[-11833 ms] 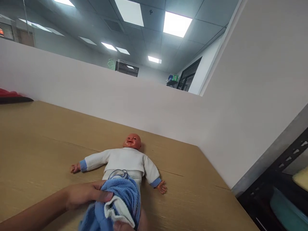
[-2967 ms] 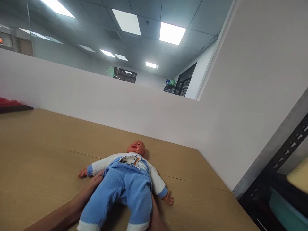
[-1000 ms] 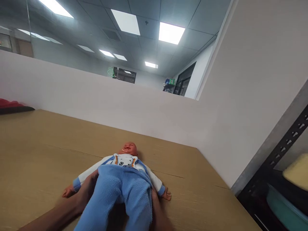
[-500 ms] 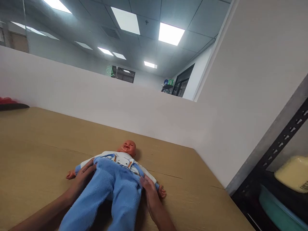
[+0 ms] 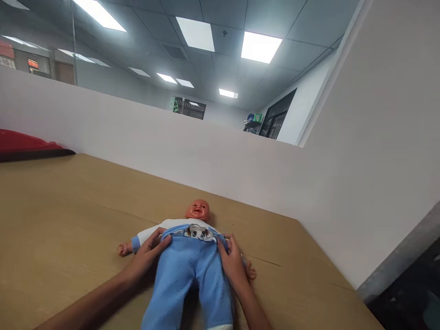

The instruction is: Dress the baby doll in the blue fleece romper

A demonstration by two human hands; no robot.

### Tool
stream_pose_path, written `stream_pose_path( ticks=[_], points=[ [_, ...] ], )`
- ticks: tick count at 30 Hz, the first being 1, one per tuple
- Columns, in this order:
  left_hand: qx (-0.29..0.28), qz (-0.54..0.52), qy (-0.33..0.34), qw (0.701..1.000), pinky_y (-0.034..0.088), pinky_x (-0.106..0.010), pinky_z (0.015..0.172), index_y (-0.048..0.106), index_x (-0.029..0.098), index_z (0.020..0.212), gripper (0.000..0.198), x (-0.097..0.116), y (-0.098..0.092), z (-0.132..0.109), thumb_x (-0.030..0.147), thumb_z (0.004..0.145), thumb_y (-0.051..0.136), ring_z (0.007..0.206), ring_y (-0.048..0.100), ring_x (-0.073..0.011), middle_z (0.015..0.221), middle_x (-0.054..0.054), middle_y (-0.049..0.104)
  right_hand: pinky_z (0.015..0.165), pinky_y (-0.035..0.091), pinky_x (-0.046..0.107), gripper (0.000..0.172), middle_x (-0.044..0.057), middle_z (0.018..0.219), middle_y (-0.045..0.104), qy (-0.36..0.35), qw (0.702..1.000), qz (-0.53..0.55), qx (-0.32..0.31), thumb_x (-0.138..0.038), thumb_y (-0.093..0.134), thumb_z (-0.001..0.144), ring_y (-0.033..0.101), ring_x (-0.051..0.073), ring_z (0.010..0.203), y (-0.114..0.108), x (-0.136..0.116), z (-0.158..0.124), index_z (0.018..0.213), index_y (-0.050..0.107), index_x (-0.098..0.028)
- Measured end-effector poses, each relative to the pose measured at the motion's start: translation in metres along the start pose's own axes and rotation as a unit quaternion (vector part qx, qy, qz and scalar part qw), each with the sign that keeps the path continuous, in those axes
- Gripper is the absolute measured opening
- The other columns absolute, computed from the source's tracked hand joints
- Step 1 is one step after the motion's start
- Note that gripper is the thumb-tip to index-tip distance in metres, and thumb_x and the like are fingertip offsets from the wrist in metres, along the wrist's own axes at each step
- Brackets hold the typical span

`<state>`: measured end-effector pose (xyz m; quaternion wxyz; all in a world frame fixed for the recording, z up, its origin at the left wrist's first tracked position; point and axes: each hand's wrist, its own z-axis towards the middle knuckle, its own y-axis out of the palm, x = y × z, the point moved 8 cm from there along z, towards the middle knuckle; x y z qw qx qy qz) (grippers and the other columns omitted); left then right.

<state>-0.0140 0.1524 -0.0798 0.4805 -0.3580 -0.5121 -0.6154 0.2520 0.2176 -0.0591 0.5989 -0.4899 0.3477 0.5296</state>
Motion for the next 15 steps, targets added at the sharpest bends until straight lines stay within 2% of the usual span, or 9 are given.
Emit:
stream_pose_path(
  ticks=[3,6,8,10,12,15],
  points=[
    [0.001,0.048,0.038,0.998,0.043,-0.03,0.091,0.064,0.021,0.103,0.036,0.008,0.002,-0.002,0.055,0.094,0.074,0.1,0.057,-0.0235,0.101,-0.002,0.064,0.087,0.051,0.041,0.037,0.009,0.1,0.071,-0.028,0.997,-0.069,-0.01,-0.057,0.057,0.088,0.065,0.03,0.098,0.001,-0.025,0.012,0.098,0.062,-0.022],
    [0.025,0.105,0.052,0.993,0.042,-0.03,0.087,0.062,0.022,0.102,0.034,0.016,0.0,-0.007,0.054,0.096,0.071,0.093,0.056,-0.0224,0.096,0.0,0.061,0.095,0.052,0.041,0.036,0.011,0.114,0.071,-0.069,0.987,-0.125,-0.073,-0.05,0.047,0.093,0.067,0.029,0.108,0.026,-0.061,0.035,0.106,0.064,-0.02],
    [0.042,0.132,0.075,0.987,0.042,-0.03,0.088,0.062,0.023,0.103,0.031,0.022,-0.001,-0.01,0.053,0.099,0.067,0.095,0.057,-0.0231,0.096,0.0,0.061,0.094,0.053,0.039,0.034,0.01,0.116,0.074,-0.097,0.97,-0.167,-0.147,-0.046,0.05,0.095,0.07,0.026,0.105,0.06,-0.083,0.053,0.11,0.065,-0.02],
    [0.054,0.136,0.099,0.984,0.043,-0.031,0.091,0.061,0.023,0.104,0.029,0.027,-0.003,-0.013,0.052,0.102,0.063,0.099,0.059,-0.024,0.099,-0.001,0.063,0.096,0.053,0.037,0.028,0.009,0.114,0.076,-0.122,0.94,-0.214,-0.237,-0.039,0.055,0.096,0.071,0.024,0.104,0.102,-0.095,0.069,0.112,0.068,-0.021],
    [0.076,0.131,0.111,0.982,0.044,-0.032,0.093,0.061,0.023,0.107,0.028,0.029,-0.006,-0.014,0.051,0.102,0.061,0.103,0.06,-0.0251,0.105,-0.003,0.065,0.1,0.052,0.037,0.025,0.009,0.117,0.077,-0.137,0.893,-0.263,-0.339,-0.031,0.067,0.09,0.071,0.025,0.109,0.148,-0.094,0.08,0.112,0.072,-0.02],
    [0.12,0.141,0.115,0.976,0.044,-0.037,0.098,0.062,0.022,0.113,0.03,0.029,-0.013,-0.014,0.05,0.1,0.061,0.108,0.061,-0.0283,0.114,-0.007,0.067,0.103,0.053,0.039,0.043,0.01,0.123,0.077,-0.147,0.811,-0.326,-0.463,-0.019,0.085,0.071,0.069,0.03,0.116,0.206,-0.076,0.084,0.112,0.076,-0.021]
  ],
)
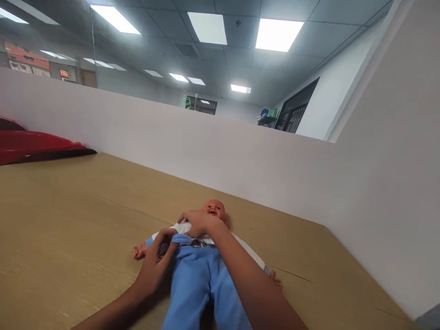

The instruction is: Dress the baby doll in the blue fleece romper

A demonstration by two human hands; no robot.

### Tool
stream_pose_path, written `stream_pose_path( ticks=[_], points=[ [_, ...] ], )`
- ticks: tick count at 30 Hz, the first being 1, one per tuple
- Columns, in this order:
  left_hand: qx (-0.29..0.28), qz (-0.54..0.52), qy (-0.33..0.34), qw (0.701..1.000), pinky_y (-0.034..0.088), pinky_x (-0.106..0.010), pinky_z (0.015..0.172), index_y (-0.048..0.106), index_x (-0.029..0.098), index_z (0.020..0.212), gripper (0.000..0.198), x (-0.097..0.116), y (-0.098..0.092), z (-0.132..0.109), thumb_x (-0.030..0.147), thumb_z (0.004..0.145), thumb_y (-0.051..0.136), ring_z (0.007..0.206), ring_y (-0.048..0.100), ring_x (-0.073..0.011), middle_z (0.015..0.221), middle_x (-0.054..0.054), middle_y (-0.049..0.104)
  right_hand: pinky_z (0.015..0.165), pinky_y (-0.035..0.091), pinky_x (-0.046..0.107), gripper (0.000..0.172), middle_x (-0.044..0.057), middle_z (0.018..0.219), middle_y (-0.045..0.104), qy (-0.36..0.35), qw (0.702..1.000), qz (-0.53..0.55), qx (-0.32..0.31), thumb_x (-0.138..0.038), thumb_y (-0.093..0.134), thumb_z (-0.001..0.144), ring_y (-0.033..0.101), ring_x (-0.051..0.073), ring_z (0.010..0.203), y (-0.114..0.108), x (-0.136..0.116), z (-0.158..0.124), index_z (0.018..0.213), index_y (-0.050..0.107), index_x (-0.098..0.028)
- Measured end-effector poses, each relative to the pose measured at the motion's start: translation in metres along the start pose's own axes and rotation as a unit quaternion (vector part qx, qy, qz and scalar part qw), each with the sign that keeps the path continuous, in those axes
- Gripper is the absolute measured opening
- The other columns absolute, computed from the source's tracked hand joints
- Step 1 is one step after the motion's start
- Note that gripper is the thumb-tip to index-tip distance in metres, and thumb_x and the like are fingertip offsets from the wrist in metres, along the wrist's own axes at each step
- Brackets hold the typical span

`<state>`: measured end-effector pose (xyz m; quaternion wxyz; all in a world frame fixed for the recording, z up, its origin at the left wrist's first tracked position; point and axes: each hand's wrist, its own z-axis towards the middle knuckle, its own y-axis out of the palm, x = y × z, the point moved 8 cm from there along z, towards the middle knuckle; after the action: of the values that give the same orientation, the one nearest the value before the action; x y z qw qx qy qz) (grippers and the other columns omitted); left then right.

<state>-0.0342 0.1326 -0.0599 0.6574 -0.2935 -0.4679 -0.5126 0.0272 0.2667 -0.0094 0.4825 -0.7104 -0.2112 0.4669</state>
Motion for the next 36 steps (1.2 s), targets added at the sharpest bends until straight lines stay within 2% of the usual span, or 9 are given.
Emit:
stream_pose_path(
  ticks=[2,6,10,15,21,24,29,32,36],
  points=[
    [0.019,0.014,0.0,1.0,0.044,-0.04,0.101,0.062,0.021,0.113,0.032,-0.001,-0.003,0.001,0.05,0.099,0.061,0.109,0.061,-0.0305,0.114,-0.009,0.068,0.101,0.054,0.041,0.051,0.011,0.125,0.076,-0.016,0.997,-0.039,-0.062,-0.013,0.087,0.067,0.07,0.033,0.116,0.021,-0.003,0.021,0.116,0.076,-0.023],
    [0.037,0.036,0.007,0.999,0.047,-0.04,0.095,0.064,0.021,0.103,0.024,0.0,-0.006,0.006,0.044,0.095,0.058,0.102,0.063,-0.0307,0.103,-0.008,0.069,0.099,0.054,0.042,0.042,0.013,0.125,0.075,-0.057,0.991,-0.083,-0.086,-0.019,0.075,0.087,0.07,0.031,0.116,0.04,-0.01,0.033,0.128,0.071,-0.023],
    [0.063,0.076,0.011,0.995,0.046,-0.038,0.087,0.062,0.022,0.093,0.014,0.001,-0.01,0.009,0.035,0.088,0.056,0.092,0.06,-0.0286,0.093,-0.005,0.065,0.109,0.048,0.043,0.043,0.016,0.133,0.066,-0.077,0.994,-0.078,-0.009,-0.016,0.058,0.095,0.061,0.03,0.125,0.017,-0.01,0.015,0.138,0.062,-0.019],
    [0.106,0.054,-0.016,0.993,0.046,-0.035,0.084,0.059,0.023,0.092,0.018,-0.001,-0.022,0.013,0.041,0.089,0.057,0.091,0.06,-0.0268,0.093,-0.003,0.064,0.118,0.041,0.043,0.037,0.013,0.136,0.062,-0.061,0.996,-0.026,0.066,-0.018,0.049,0.098,0.056,0.027,0.13,-0.022,0.009,-0.014,0.134,0.059,-0.021],
    [0.137,0.087,-0.028,0.986,0.045,-0.035,0.083,0.064,0.023,0.085,0.027,0.005,-0.052,0.042,0.048,0.078,0.065,0.089,0.062,-0.0275,0.085,-0.003,0.067,0.117,0.043,0.044,0.036,0.014,0.135,0.065,-0.044,0.995,0.054,0.067,-0.029,0.057,0.093,0.058,0.029,0.127,-0.023,0.027,-0.03,0.128,0.062,-0.019],
    [0.106,0.067,-0.052,0.991,0.047,-0.035,0.077,0.062,0.022,0.08,0.03,0.003,-0.065,0.066,0.052,0.075,0.066,0.079,0.064,-0.0264,0.075,-0.002,0.065,0.115,0.045,0.041,0.036,0.012,0.134,0.065,-0.043,0.991,0.1,0.073,-0.033,0.056,0.094,0.059,0.028,0.127,-0.02,0.026,-0.039,0.128,0.062,-0.02],
    [0.055,0.061,-0.081,0.993,0.042,-0.029,0.069,0.063,0.021,0.085,0.035,0.004,-0.078,0.095,0.052,0.07,0.065,0.077,0.058,-0.0215,0.079,-0.001,0.062,0.11,0.049,0.041,0.032,0.008,0.128,0.07,-0.05,0.983,0.16,0.075,-0.037,0.055,0.096,0.063,0.026,0.12,-0.019,0.022,-0.049,0.123,0.065,-0.024],
    [-0.035,0.055,-0.115,0.991,0.04,-0.027,0.065,0.063,0.021,0.086,0.036,0.003,-0.061,0.11,0.052,0.069,0.066,0.069,0.053,-0.0182,0.074,0.003,0.057,0.113,0.045,0.042,0.034,0.009,0.131,0.068,-0.061,0.977,0.187,0.079,-0.034,0.061,0.091,0.061,0.027,0.122,-0.016,0.014,-0.048,0.122,0.067,-0.023],
    [-0.193,0.064,-0.154,0.967,0.041,-0.027,0.066,0.069,0.018,0.081,0.037,-0.001,-0.015,0.13,0.047,0.059,0.075,0.074,0.056,-0.0194,0.076,0.0,0.063,0.119,0.04,0.04,0.031,0.006,0.128,0.069,-0.083,0.963,0.24,0.087,-0.037,0.065,0.085,0.058,0.027,0.128,-0.004,-0.004,-0.038,0.112,0.072,-0.024]
  ],
)
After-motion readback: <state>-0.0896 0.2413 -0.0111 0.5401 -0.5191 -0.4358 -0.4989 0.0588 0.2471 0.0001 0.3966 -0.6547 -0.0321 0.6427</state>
